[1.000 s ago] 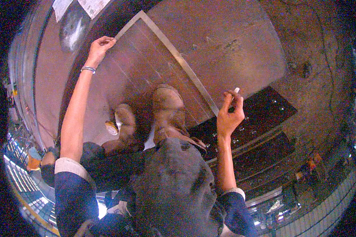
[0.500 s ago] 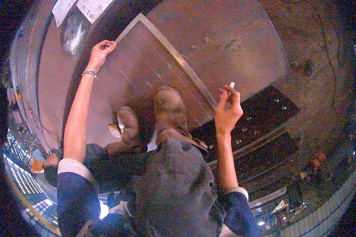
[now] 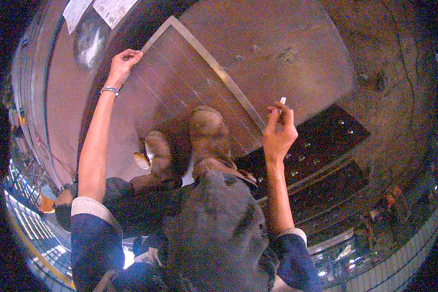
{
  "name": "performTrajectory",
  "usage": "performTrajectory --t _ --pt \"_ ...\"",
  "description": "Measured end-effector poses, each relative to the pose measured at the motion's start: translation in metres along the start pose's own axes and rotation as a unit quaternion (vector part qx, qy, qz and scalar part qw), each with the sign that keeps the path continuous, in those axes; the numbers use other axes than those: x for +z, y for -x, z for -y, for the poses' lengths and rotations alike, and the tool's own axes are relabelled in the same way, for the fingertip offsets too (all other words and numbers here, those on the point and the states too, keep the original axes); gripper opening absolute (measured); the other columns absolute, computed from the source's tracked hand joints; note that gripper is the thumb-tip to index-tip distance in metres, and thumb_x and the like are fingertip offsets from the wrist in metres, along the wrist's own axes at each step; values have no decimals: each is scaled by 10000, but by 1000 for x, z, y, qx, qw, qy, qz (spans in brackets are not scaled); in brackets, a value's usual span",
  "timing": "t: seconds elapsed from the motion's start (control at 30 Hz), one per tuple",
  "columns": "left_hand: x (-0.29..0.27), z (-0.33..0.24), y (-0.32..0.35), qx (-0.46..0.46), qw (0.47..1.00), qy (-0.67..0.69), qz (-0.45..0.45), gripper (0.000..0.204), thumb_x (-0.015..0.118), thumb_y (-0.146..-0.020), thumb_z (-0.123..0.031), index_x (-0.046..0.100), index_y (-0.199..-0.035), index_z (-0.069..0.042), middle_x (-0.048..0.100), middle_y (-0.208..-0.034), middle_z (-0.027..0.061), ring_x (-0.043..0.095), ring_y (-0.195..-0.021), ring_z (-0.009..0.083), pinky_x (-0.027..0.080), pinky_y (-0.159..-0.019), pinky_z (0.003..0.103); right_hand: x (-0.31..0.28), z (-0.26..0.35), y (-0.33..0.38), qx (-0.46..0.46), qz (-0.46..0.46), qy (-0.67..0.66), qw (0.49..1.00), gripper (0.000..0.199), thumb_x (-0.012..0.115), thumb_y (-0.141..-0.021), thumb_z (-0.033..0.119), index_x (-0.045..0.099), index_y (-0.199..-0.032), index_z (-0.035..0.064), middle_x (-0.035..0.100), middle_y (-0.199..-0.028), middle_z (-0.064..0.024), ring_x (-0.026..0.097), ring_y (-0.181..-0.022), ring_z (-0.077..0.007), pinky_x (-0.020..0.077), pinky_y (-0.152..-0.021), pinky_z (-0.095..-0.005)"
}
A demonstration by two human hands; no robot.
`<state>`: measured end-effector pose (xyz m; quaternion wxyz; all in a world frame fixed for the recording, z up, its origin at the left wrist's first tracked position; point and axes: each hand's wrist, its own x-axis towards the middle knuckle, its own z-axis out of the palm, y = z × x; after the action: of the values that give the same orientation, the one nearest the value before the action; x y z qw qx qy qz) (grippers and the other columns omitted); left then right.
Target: The person measures a large metal sheet using a tape measure and marks it with a marker. They then use a straightedge to draw straight lines along the marked points on the metal sheet.
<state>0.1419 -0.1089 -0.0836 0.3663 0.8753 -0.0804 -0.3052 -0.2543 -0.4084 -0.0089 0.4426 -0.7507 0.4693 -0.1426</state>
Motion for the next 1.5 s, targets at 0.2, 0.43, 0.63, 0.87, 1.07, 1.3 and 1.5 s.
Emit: performTrajectory --t 0.2,0.43,0.63,0.87,1.07,1.3,1.5 --pt "5 -12 4 1 999 -52 -6 302 839 -876 -321 778 -1009 -57 724 -861 -16 631 -809 71 492 -774 243 3 0 -3 -5 6 -5 1000 172 589 -1026 87 638 -1186 51 769 -943 -113 734 -862 -180 560 -792 -327" --pt "3 -6 1 1 998 -55 -11 331 843 -870 -344 778 -1015 -53 734 -867 -3 640 -812 76 499 -776 249 5 5 -2 4 13 7 1000 192 607 -1022 104 623 -1209 61 776 -954 -130 741 -882 -192 559 -798 -331" --pt "4 -7 3 19 999 -49 -8 331 842 -870 -350 782 -1009 -56 734 -873 -2 640 -817 79 498 -776 246 9 13 -8 11 35 -13 999 207 634 -1009 121 628 -1205 57 780 -957 -135 751 -860 -216 567 -775 -353" --pt "5 -1 -2 9 1000 -21 -6 320 849 -857 -327 784 -1012 -55 742 -876 10 656 -823 96 514 -775 269 55 56 -58 -163 63 73 982 183 733 -931 178 734 -1058 47 756 -907 -132 716 -762 -238 560 -725 -358" --pt "4 9 -4 -1 999 -39 -18 308 854 -836 -355 792 -970 -84 755 -872 22 677 -832 117 526 -799 300 122 84 -106 -241 116 102 958 171 657 -957 196 703 -1034 51 716 -843 -213 706 -805 -396 540 -702 -506" --pt "9 -5 -1 3 998 -65 -22 325 849 -837 -372 790 -966 -79 772 -901 37 701 -855 126 539 -811 300 135 118 -175 -253 133 22 958 258 746 -889 307 754 -912 51 738 -795 -159 734 -709 -315 575 -692 -426" --pt "8 1 -2 15 998 -62 -27 347 849 -836 -380 787 -970 -66 774 -890 43 707 -836 135 544 -802 299 135 116 -187 -297 95 20 950 257 758 -873 280 746 -895 24 733 -852 -181 729 -788 -338 569 -731 -427"
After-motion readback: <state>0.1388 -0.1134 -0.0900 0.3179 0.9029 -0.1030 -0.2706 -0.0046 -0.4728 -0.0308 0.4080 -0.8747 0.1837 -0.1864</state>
